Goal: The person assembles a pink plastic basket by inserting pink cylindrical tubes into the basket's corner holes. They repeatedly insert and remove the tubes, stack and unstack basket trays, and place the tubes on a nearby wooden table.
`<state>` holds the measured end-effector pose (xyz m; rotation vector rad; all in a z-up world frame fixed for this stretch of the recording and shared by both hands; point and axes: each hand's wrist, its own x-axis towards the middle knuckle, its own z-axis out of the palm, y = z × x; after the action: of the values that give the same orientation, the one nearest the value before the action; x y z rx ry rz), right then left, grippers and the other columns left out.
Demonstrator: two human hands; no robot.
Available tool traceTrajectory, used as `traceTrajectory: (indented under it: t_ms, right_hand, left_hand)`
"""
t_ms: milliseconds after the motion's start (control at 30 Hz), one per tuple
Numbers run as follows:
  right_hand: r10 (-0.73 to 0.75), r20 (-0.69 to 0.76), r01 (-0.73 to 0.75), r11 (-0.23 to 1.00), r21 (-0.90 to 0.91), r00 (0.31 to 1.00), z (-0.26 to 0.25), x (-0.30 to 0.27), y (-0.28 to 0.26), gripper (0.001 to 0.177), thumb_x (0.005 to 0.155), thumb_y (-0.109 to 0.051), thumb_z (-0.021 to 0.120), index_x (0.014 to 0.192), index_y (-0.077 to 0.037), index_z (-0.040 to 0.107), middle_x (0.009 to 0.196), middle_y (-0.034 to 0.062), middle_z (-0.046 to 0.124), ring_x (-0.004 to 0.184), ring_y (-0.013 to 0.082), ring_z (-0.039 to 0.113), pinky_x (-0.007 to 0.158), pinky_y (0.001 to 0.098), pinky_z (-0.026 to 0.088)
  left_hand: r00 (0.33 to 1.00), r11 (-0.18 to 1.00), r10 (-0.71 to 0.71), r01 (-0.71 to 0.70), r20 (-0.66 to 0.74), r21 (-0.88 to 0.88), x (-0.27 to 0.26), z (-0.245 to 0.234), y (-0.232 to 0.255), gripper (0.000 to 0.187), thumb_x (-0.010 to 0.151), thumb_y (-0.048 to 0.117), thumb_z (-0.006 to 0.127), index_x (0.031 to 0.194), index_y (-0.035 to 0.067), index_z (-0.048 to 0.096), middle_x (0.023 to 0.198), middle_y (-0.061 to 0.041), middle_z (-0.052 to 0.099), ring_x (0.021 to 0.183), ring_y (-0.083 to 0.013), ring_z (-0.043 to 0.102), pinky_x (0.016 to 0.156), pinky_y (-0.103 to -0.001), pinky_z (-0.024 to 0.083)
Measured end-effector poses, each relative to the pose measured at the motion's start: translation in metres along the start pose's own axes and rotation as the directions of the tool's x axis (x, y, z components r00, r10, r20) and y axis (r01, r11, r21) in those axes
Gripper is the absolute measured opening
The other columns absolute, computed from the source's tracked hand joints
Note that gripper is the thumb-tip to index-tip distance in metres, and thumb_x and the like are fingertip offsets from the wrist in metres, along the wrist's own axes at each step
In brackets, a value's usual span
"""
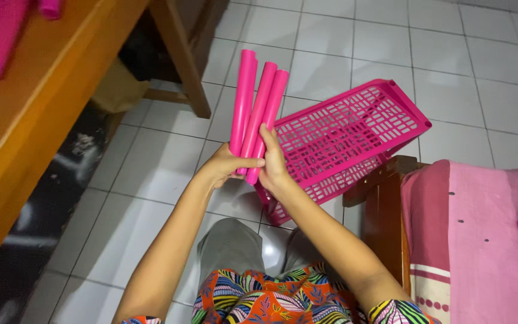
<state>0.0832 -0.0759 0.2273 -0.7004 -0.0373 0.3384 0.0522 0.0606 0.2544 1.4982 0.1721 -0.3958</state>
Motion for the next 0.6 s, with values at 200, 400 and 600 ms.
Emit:
traceTrajectory:
  t_ms: [200,400,600]
  right_hand:
    - [-0.042,0.136,0.038,0.999,0.029,0.990,0.043,-0.046,-0.011,0.053,0.104,-0.041,0.053,0.147,-0.013,0.041,0.137,0.0087,0.056,0.125,0.0215,0.057,0.108,0.0414,0.047]
    - [-0.027,0.307,0.044,0.998,-0.049,0.951,0.095,-0.102,-0.016,0.055,0.105,-0.035,0.052,0.153,-0.014,0.036,0.143,0.0084,0.052,0.132,0.0211,0.053,0.112,0.0396,0.044]
    - [0.064,0.451,-0.020,0.995,-0.102,0.890,0.153,-0.140,-0.008,0.066,0.099,-0.026,0.057,0.158,-0.018,0.029,0.148,0.0080,0.049,0.133,0.0224,0.052,0.111,0.0402,0.045]
  left_hand:
    - [0.999,0.999,-0.002,0.003,-0.051,0.037,-0.075,0.014,0.034,0.061,0.066,0.021,0.088,0.123,0.012,0.065,0.101,-0.006,0.074,0.086,-0.0197,0.074,0.067,-0.042,0.064]
    - [0.991,1.000,0.009,-0.011,-0.137,-0.014,-0.149,0.009,0.046,0.059,0.070,0.024,0.087,0.123,0.010,0.066,0.102,-0.009,0.074,0.088,-0.0210,0.073,0.071,-0.045,0.063]
    - [0.969,0.999,0.032,-0.034,-0.244,-0.007,-0.230,-0.009,0.060,0.058,0.072,0.029,0.085,0.123,0.012,0.066,0.104,-0.009,0.072,0.092,-0.0219,0.072,0.072,-0.044,0.062]
